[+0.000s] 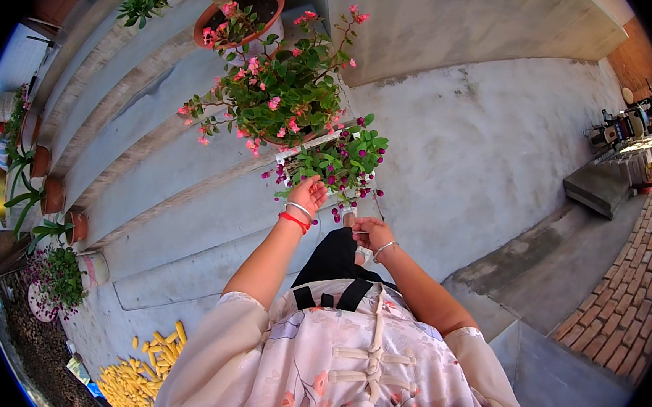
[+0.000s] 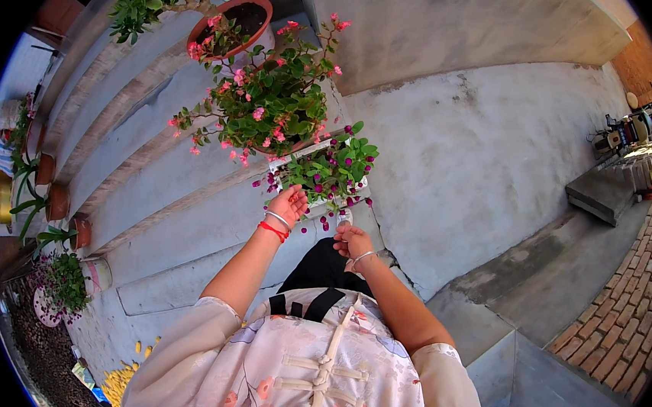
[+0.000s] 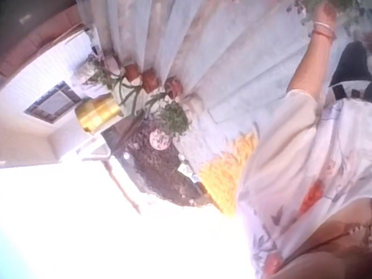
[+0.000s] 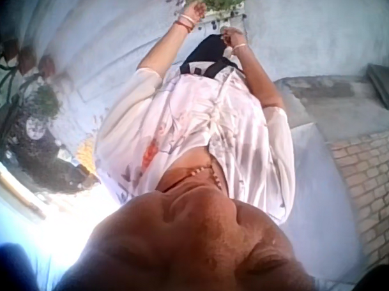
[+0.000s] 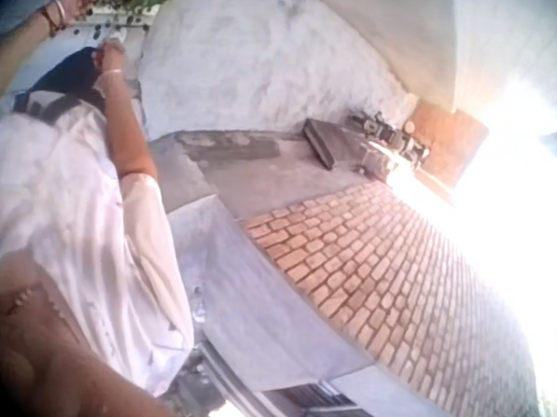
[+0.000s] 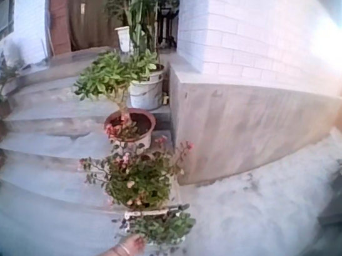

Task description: The person walks from a kitchen area to an outdoor patio where corn cobs are drying on the ground. They approach a potted flowering plant on the steps and use their hands to pluck and remove wilted pink flowers and leaves from the plant.

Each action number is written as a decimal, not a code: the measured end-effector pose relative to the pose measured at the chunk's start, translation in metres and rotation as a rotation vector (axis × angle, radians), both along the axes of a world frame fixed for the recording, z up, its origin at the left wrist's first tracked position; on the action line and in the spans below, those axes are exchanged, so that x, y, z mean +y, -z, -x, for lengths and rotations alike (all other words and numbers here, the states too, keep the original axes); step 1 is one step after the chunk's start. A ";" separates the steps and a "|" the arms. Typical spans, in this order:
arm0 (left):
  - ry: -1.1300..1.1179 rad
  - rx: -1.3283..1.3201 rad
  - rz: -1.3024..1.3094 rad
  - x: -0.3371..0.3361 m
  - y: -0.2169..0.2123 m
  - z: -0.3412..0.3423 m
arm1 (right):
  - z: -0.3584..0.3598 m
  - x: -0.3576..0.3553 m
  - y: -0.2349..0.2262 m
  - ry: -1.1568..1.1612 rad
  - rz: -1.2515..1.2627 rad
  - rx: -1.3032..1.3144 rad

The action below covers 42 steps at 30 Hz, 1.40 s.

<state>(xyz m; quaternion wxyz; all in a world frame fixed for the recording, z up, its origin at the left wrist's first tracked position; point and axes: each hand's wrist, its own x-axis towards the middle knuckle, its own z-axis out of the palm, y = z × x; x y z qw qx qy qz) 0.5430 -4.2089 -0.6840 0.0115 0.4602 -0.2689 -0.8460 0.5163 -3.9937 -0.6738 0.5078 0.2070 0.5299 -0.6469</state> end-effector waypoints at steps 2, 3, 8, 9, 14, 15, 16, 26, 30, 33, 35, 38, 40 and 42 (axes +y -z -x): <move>0.094 -0.040 -0.037 0.022 0.010 -0.043 | -0.014 -0.011 -0.001 -0.014 -0.013 -0.002; 0.151 -0.059 -0.065 0.030 0.016 -0.064 | -0.022 -0.017 -0.002 -0.023 -0.022 -0.003; 0.310 -0.198 -0.068 0.068 0.018 -0.107 | -0.047 -0.029 0.000 -0.163 -0.058 0.072; 0.323 -0.163 -0.095 0.073 0.015 -0.108 | -0.051 -0.030 0.000 -0.213 -0.083 0.126; 0.201 0.062 -0.278 0.080 0.009 -0.108 | -0.070 -0.044 -0.013 -0.553 -0.305 0.736; 0.190 0.071 -0.328 0.073 0.010 -0.112 | -0.075 -0.050 -0.021 -0.601 -0.343 0.773; 0.179 0.080 -0.377 0.064 0.011 -0.117 | -0.080 -0.058 -0.026 -0.650 -0.380 0.809; 0.045 -0.001 -0.379 -0.043 -0.004 -0.231 | -0.182 -0.158 -0.015 -0.865 -0.377 1.016; 0.026 0.017 -0.395 -0.075 -0.001 -0.273 | -0.211 -0.194 -0.011 -0.866 -0.290 0.876; 0.023 0.064 -0.398 -0.092 0.003 -0.292 | -0.224 -0.214 -0.019 -0.885 -0.339 0.826; 0.048 0.089 -0.398 -0.095 0.001 -0.285 | -0.222 -0.209 0.013 -0.783 -0.263 0.793; 0.067 0.111 -0.382 -0.100 -0.004 -0.274 | -0.215 -0.211 0.043 -0.701 -0.250 0.858; 0.060 0.139 -0.369 -0.112 -0.005 -0.270 | -0.210 -0.224 0.035 -0.685 -0.225 0.871; 0.065 0.153 -0.350 -0.125 -0.007 -0.260 | -0.196 -0.238 0.024 -0.677 -0.162 0.818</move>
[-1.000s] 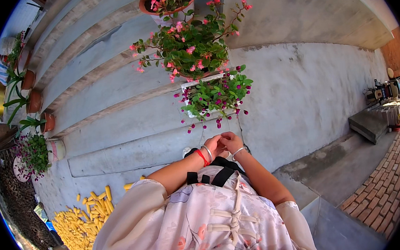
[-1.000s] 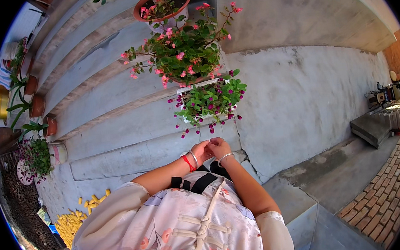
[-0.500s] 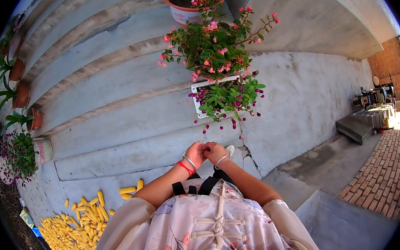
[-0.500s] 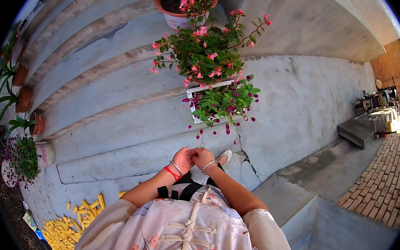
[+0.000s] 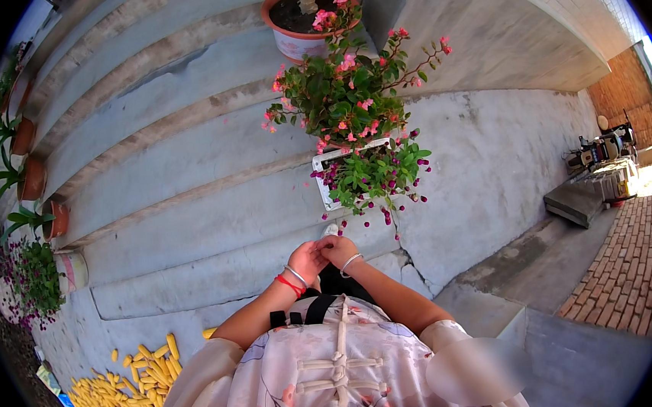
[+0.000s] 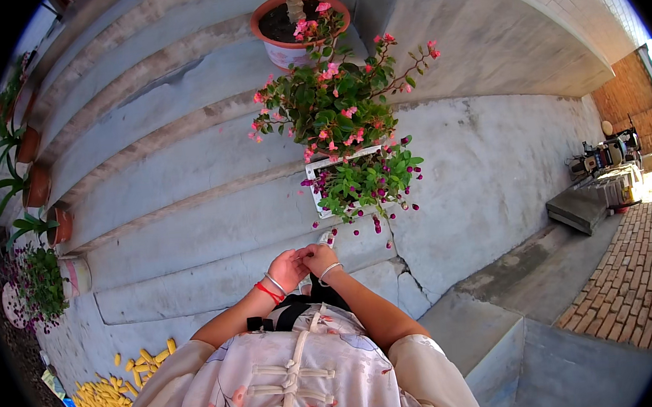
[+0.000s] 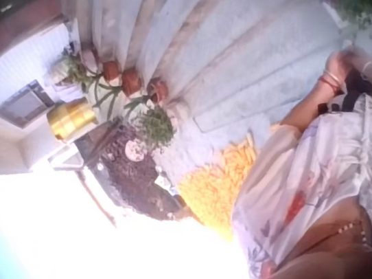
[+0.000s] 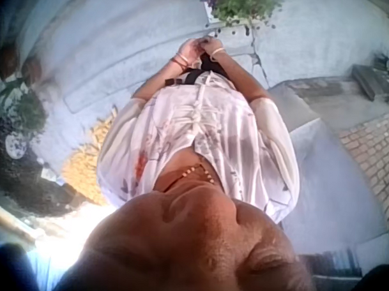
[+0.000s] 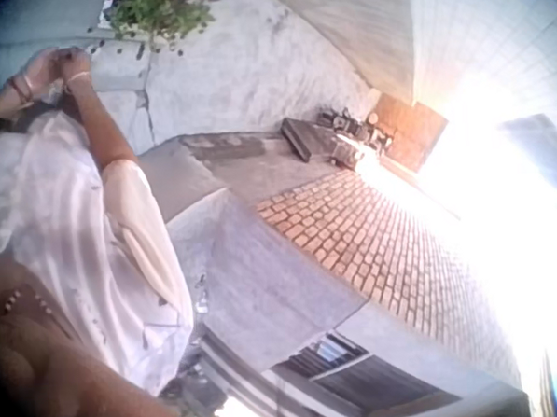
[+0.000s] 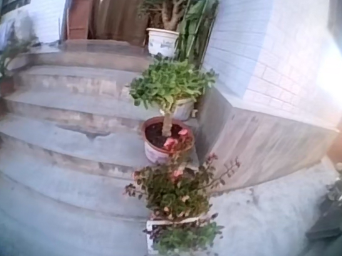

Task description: The person walks from a kitchen area to an outdoor patio where corn cobs are drying on the ground. They approach a potted flowering plant on the steps and use their hands to pluck and remove wilted pink flowers and leaves from the plant.

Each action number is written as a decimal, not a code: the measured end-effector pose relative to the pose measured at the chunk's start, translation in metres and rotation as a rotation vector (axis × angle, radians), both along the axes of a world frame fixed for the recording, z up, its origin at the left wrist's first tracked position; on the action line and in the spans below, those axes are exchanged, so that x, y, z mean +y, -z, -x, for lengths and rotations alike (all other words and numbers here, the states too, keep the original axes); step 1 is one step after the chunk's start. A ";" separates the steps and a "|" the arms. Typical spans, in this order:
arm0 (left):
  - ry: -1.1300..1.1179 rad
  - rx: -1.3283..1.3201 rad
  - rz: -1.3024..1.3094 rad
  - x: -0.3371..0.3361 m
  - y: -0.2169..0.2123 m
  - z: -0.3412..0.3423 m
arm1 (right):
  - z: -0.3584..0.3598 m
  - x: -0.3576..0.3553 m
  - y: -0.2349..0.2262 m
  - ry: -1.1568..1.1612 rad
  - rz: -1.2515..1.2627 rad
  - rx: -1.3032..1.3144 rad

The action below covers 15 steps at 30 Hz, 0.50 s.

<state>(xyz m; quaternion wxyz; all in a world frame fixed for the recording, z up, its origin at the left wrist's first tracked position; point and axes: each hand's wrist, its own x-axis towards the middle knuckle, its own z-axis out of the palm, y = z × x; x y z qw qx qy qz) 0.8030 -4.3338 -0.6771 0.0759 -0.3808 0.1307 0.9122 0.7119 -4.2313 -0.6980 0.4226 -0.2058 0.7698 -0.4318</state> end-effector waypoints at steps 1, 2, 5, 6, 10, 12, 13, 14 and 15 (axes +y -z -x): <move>0.001 0.006 0.011 -0.006 -0.001 0.006 | 0.005 -0.005 -0.002 0.010 -0.006 0.005; 0.015 0.044 0.032 -0.012 -0.002 0.013 | 0.010 -0.010 -0.003 0.019 -0.011 0.009; 0.095 -0.046 0.105 -0.028 -0.028 0.042 | 0.046 -0.028 -0.013 0.121 -0.010 -0.027; 0.052 -0.177 0.171 -0.035 -0.016 0.042 | 0.049 -0.037 -0.016 0.147 -0.001 -0.069; 0.138 -0.196 0.260 -0.064 -0.015 0.072 | 0.103 -0.033 0.016 0.379 0.087 0.036; 0.080 -0.099 0.227 -0.078 -0.021 0.081 | 0.131 -0.031 0.012 0.449 0.058 0.050; 0.049 -0.052 0.196 -0.079 -0.024 0.083 | 0.143 -0.028 0.013 0.498 0.072 0.017; 0.014 -0.051 0.211 -0.084 -0.026 0.087 | 0.153 -0.027 0.016 0.505 0.036 0.039; 0.000 -0.065 0.213 -0.086 -0.030 0.091 | 0.167 -0.029 0.018 0.513 0.005 0.071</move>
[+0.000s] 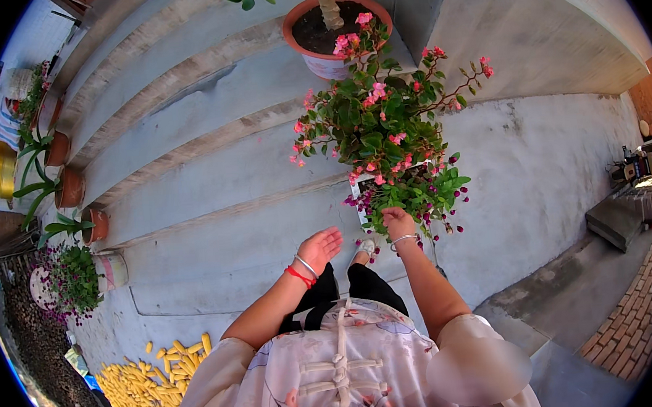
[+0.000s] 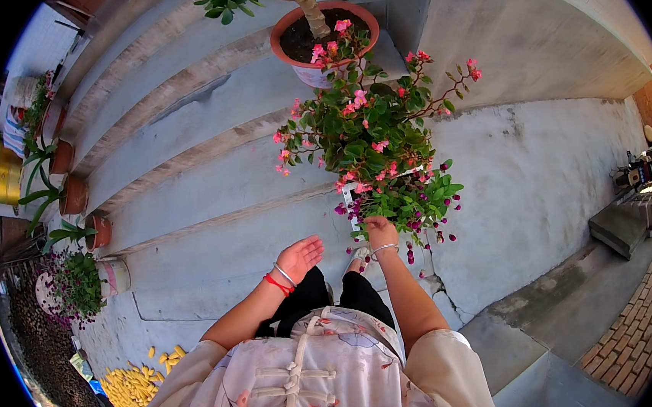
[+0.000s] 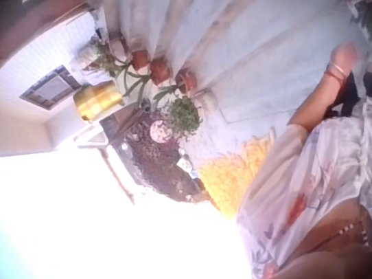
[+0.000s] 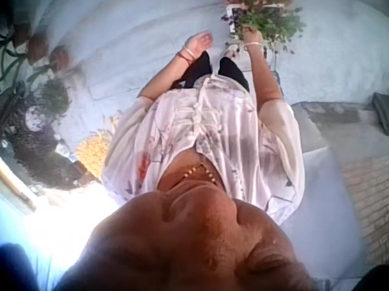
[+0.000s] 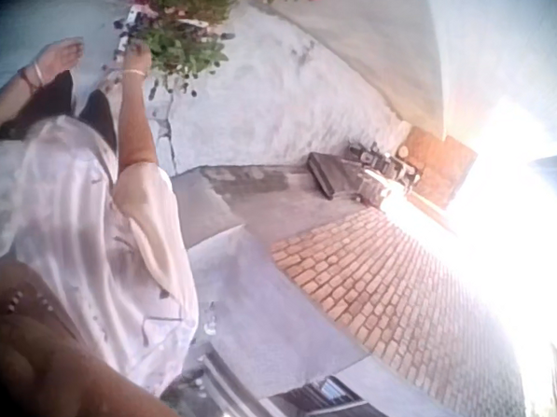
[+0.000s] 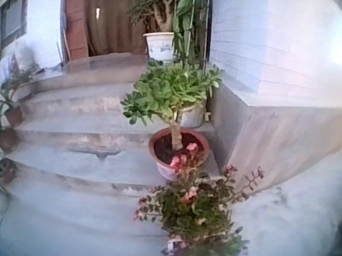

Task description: The person walks from a kitchen area to an outdoor patio where corn cobs are drying on the ground. They approach a potted flowering plant on the steps and use their hands to pluck and remove wilted pink flowers and leaves from the plant.

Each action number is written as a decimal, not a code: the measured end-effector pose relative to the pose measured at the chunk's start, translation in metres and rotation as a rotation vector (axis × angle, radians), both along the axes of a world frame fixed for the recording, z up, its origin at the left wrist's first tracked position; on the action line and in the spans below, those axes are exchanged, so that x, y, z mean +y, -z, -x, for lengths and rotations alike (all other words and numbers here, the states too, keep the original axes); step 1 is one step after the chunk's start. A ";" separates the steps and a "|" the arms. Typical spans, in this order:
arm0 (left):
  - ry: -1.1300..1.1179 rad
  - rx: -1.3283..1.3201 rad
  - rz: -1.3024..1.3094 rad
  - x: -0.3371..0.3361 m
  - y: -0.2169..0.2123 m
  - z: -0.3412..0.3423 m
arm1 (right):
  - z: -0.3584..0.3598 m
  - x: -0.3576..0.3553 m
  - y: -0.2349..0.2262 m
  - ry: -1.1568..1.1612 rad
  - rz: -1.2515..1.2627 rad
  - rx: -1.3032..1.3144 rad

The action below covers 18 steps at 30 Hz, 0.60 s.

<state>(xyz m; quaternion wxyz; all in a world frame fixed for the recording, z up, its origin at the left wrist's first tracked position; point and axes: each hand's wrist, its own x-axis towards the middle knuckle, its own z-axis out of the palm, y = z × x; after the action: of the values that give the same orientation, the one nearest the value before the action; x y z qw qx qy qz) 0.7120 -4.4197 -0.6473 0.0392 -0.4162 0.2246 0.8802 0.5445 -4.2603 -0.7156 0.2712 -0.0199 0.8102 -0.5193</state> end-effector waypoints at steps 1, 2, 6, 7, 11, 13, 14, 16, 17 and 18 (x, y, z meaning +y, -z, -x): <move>-0.014 -0.013 0.003 -0.002 -0.004 0.002 | 0.008 -0.002 0.001 0.010 -0.037 0.024; -0.027 -0.025 0.006 -0.002 -0.007 0.004 | 0.010 -0.002 0.003 0.026 0.057 -0.010; -0.031 -0.054 0.026 -0.014 -0.012 0.014 | 0.003 -0.035 -0.010 0.063 0.407 -0.218; -0.033 -0.055 0.046 -0.016 -0.014 0.022 | 0.001 -0.042 -0.011 0.074 0.443 -0.273; -0.010 -0.036 0.133 -0.036 -0.015 0.055 | -0.001 -0.070 -0.021 0.043 0.452 -0.361; 0.041 -0.016 0.192 -0.045 -0.010 0.074 | 0.001 -0.084 -0.027 0.039 0.445 -0.371; 0.079 -0.032 0.247 -0.050 -0.007 0.085 | 0.001 -0.092 -0.033 0.054 0.478 -0.357; 0.155 -0.056 0.358 -0.061 0.004 0.109 | 0.007 -0.107 -0.040 0.082 0.544 -0.319; 0.184 -0.021 0.405 -0.067 0.011 0.121 | 0.013 -0.112 -0.036 0.052 0.500 -0.278; 0.211 -0.034 0.498 -0.076 0.018 0.133 | 0.017 -0.120 -0.039 0.074 0.485 -0.260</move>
<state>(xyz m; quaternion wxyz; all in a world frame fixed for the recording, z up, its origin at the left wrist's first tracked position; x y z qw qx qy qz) 0.5789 -4.4960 -0.6657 0.0308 -0.4021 0.4755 0.7818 0.5280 -4.3803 -0.6764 0.3412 0.0121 0.6208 -0.7057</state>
